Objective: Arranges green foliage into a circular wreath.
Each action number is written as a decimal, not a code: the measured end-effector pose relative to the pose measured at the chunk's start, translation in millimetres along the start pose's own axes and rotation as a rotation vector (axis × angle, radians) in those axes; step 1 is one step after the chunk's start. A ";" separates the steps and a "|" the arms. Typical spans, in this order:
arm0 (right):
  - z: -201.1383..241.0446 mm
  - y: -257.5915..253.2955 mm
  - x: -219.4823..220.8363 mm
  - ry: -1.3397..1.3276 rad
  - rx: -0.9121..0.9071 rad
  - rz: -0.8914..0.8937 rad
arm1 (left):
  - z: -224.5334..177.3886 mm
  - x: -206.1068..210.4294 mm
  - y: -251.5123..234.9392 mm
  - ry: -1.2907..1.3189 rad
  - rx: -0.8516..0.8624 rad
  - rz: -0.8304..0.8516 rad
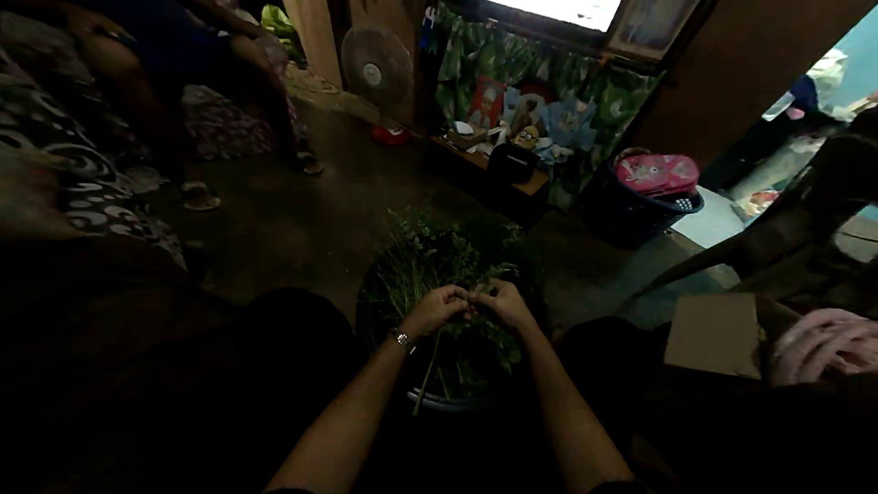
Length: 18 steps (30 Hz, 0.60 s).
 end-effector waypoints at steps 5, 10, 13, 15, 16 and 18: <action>-2.1 -3.1 -0.6 0.223 0.016 -0.060 | -2.3 -3.1 1.4 -0.053 0.003 -0.119; -8.8 -3.5 3.2 -0.055 0.046 -0.062 | -4.8 -1.5 2.6 -0.043 0.001 -0.118; -10.6 -4.1 7.1 -0.173 0.027 -0.035 | -6.8 -2.4 2.7 -0.059 0.022 -0.128; -7.7 -3.1 6.5 -0.146 0.037 -0.058 | -8.6 -4.9 3.2 -0.035 0.038 -0.157; -6.6 -3.0 7.0 -0.108 0.034 -0.059 | -9.5 -6.0 4.0 -0.016 0.045 -0.172; -5.7 -4.0 8.0 -0.047 0.012 -0.074 | -8.9 -8.4 3.9 0.021 0.049 -0.194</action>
Point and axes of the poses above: each hand's wrist, its own y-axis away from the middle knuckle, its own x-axis out of the palm, z = x × y, the point moved 7 cm from there along -y, towards the middle knuckle, and after that the axes turned 13 degrees about y, right-handed, at the moved point
